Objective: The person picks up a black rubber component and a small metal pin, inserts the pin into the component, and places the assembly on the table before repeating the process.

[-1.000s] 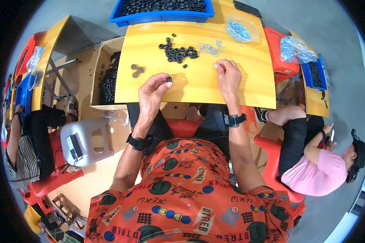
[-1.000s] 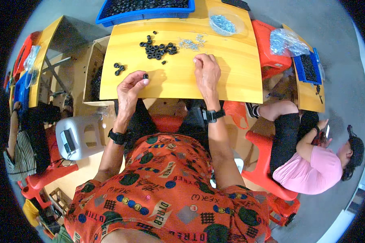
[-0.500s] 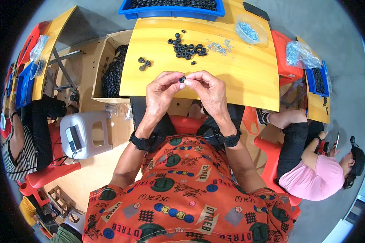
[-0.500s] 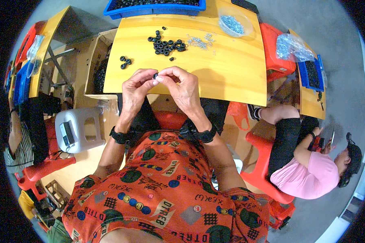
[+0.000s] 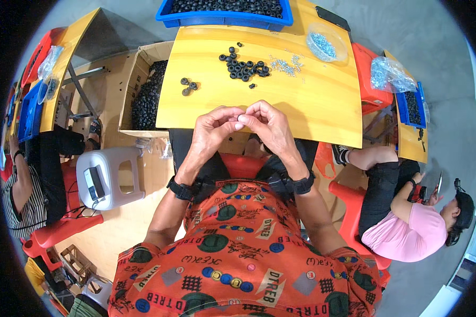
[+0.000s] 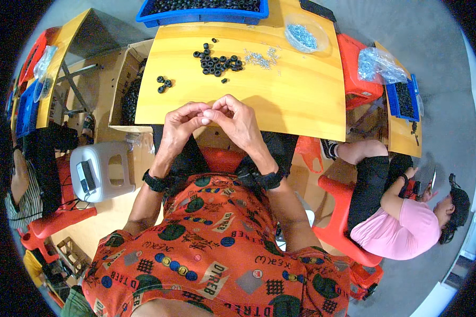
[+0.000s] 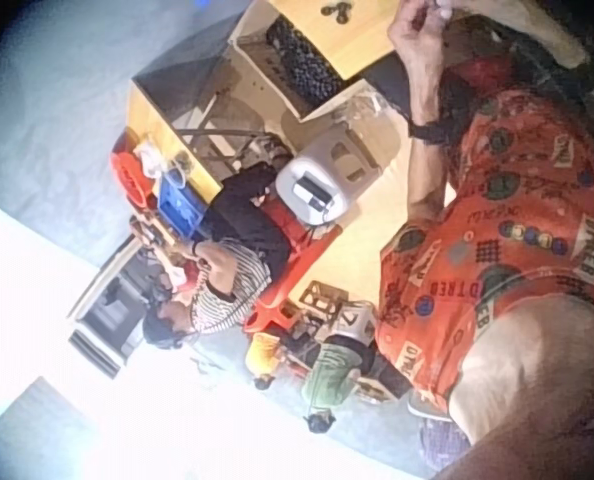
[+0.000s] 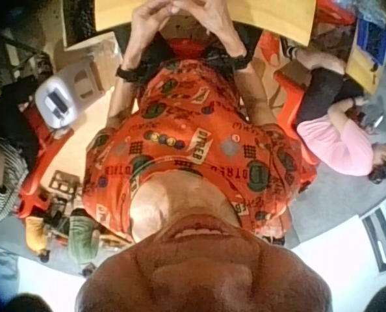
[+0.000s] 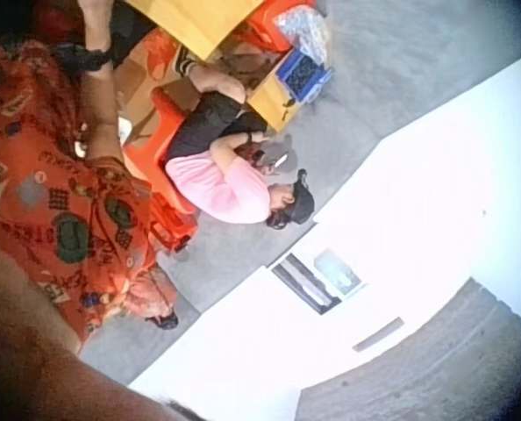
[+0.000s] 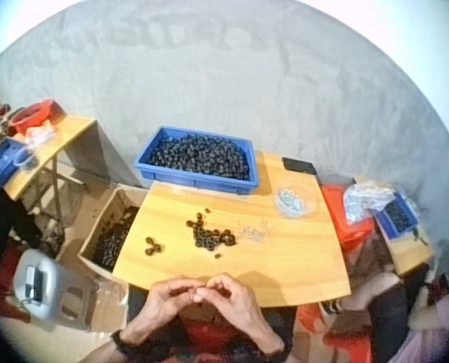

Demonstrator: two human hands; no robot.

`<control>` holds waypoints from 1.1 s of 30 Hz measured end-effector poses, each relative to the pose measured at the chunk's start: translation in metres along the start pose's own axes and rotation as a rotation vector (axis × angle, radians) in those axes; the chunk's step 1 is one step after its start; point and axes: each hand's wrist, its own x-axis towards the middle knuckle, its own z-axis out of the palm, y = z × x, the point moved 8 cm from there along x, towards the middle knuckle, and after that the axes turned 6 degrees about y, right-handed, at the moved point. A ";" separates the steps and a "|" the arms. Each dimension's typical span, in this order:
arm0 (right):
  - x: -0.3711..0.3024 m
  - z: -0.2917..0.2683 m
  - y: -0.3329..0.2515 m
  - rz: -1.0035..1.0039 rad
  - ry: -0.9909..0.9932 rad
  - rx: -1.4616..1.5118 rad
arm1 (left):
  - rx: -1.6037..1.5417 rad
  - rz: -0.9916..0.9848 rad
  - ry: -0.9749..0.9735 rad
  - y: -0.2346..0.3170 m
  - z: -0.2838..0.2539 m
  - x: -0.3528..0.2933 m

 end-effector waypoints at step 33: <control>-0.008 -0.023 -0.018 0.061 -0.002 0.283 | 0.070 0.077 0.129 0.020 0.004 -0.007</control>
